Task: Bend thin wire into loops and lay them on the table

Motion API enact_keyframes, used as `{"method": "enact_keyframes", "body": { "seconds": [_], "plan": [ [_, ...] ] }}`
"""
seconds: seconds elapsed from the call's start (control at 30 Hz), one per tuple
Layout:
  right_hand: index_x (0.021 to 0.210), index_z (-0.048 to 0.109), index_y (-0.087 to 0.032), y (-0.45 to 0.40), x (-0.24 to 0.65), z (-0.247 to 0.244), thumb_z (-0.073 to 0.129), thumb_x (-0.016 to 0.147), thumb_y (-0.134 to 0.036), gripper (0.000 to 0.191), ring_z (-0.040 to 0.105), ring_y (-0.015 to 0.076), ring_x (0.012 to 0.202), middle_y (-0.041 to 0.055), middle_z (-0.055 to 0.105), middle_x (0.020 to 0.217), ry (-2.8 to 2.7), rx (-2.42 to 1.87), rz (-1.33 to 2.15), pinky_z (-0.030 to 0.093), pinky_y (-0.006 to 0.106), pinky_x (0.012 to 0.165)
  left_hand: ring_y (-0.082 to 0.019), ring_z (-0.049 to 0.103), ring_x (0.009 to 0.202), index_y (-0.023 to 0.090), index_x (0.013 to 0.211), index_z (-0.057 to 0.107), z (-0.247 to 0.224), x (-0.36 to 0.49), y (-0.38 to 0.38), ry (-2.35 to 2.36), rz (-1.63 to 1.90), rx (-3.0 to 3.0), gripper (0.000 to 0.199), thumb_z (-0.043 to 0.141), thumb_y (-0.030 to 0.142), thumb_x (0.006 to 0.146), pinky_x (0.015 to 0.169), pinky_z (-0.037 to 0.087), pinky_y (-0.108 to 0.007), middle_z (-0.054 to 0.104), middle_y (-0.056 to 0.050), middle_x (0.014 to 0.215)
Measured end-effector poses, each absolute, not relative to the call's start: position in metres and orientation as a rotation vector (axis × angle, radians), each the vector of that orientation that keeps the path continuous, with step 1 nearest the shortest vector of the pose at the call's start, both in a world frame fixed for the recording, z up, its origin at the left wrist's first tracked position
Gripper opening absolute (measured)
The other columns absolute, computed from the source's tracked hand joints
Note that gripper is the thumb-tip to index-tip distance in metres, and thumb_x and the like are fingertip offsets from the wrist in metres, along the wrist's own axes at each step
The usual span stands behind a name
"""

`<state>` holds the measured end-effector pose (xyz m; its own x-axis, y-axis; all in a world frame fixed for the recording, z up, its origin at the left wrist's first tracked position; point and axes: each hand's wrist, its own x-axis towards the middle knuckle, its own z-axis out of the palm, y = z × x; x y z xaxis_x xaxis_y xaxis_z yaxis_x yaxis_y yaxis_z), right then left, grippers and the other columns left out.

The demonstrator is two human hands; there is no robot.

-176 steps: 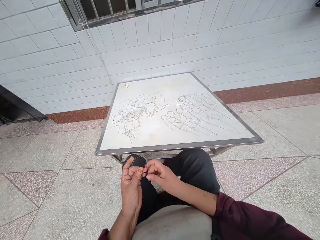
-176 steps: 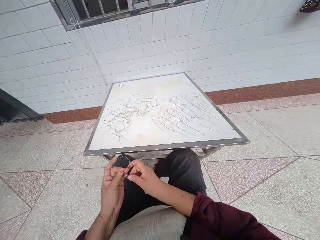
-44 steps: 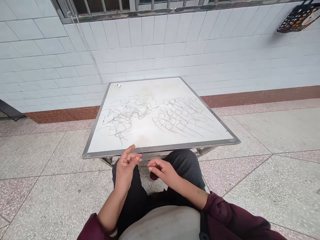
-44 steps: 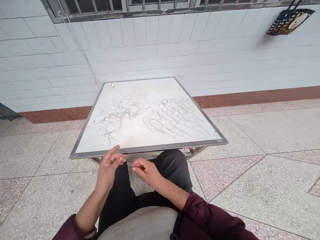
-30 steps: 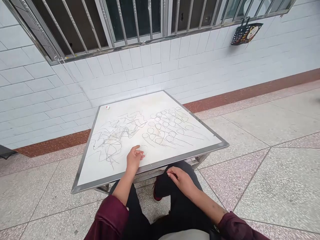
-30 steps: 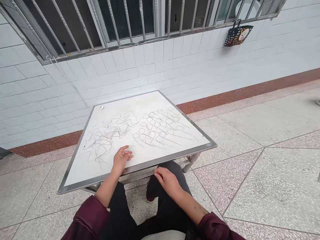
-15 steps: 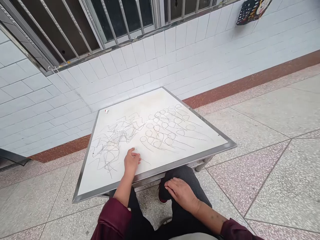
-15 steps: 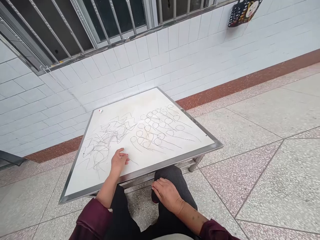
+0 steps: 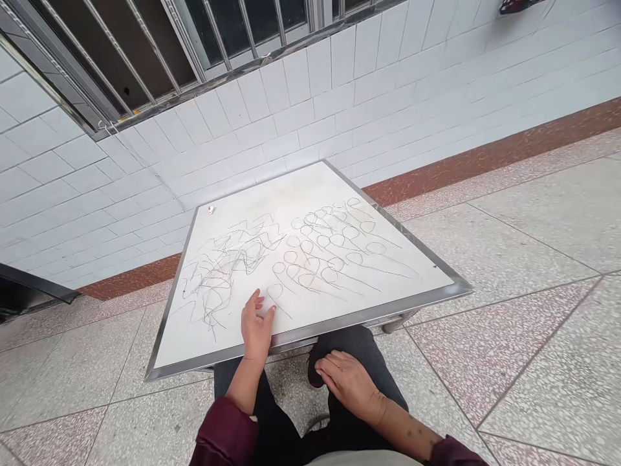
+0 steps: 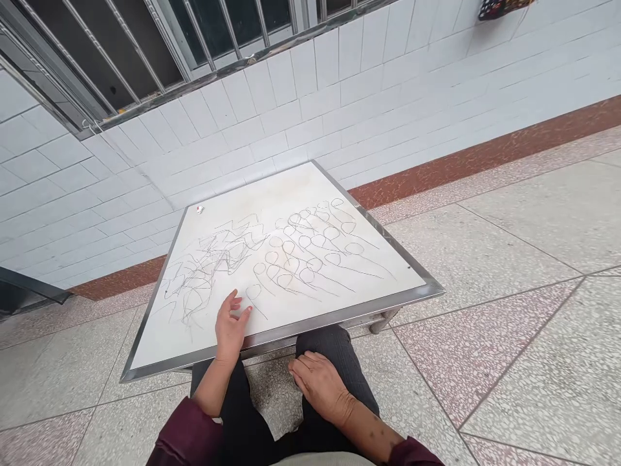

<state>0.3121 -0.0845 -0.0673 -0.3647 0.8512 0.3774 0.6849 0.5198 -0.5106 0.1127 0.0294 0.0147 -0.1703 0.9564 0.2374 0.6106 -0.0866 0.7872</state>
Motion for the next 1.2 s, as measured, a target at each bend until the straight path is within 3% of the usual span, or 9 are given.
{"method": "enact_keyframes", "body": {
  "seconds": [0.1,0.23,0.6,0.9,1.1,1.2],
  "plan": [
    [0.088,0.061,-0.02,-0.086,0.312,-0.069,0.043,0.094,-0.016,0.019,0.055,0.0183,0.073,0.0029,0.062,0.075,-2.15,-1.23,0.346,0.04,0.032,0.072,-0.027,0.049,0.113,0.023,0.132,0.049,0.015,0.121,0.028,1.776,1.128,1.849,0.058,0.066,0.03,0.077,0.096,0.039,-0.045,0.062,-0.009,0.118],
    [0.089,0.061,-0.021,-0.087,0.313,-0.073,0.044,0.093,-0.016,0.018,0.055,0.0186,0.074,0.0024,0.063,0.076,-2.162,-1.221,0.352,0.04,0.032,0.072,-0.031,0.048,0.115,0.022,0.127,0.055,0.014,0.126,0.031,1.774,1.093,1.974,0.05,0.065,0.029,0.078,0.099,0.034,-0.049,0.061,-0.01,0.121],
    [0.09,0.06,-0.021,-0.084,0.316,-0.076,0.042,0.094,-0.015,0.02,0.056,0.0186,0.074,0.0031,0.063,0.078,-2.199,-1.197,0.369,0.042,0.032,0.072,-0.026,0.052,0.11,0.023,0.119,0.06,0.017,0.12,0.023,1.683,1.179,2.068,0.033,0.051,0.03,0.089,0.097,0.039,-0.045,0.064,-0.009,0.116],
    [0.088,0.06,-0.021,-0.078,0.307,-0.076,0.045,0.093,-0.015,0.017,0.057,0.0174,0.074,0.0016,0.063,0.076,-2.222,-1.231,0.297,0.042,0.03,0.073,-0.023,0.055,0.11,0.026,0.107,0.068,0.024,0.092,-0.002,1.593,1.246,2.115,0.026,0.049,0.024,0.09,0.098,0.042,-0.044,0.067,-0.006,0.112],
    [0.088,0.061,-0.021,-0.075,0.305,-0.081,0.044,0.094,-0.017,0.019,0.056,0.0176,0.073,0.0015,0.063,0.078,-2.249,-1.244,0.266,0.041,0.03,0.072,-0.022,0.061,0.101,0.02,0.11,0.064,0.007,0.035,-0.046,1.73,1.398,1.97,0.026,0.046,0.025,0.092,0.091,0.048,-0.042,0.068,-0.008,0.107],
    [0.088,0.062,-0.021,-0.074,0.303,-0.081,0.043,0.095,-0.019,0.02,0.057,0.0179,0.073,0.002,0.064,0.077,-2.288,-1.269,0.228,0.041,0.031,0.071,-0.018,0.066,0.082,0.018,0.111,0.062,-0.008,0.016,-0.07,1.741,1.394,1.905,0.026,0.046,0.026,0.093,0.078,0.055,-0.034,0.069,-0.007,0.1]
  ]
}}
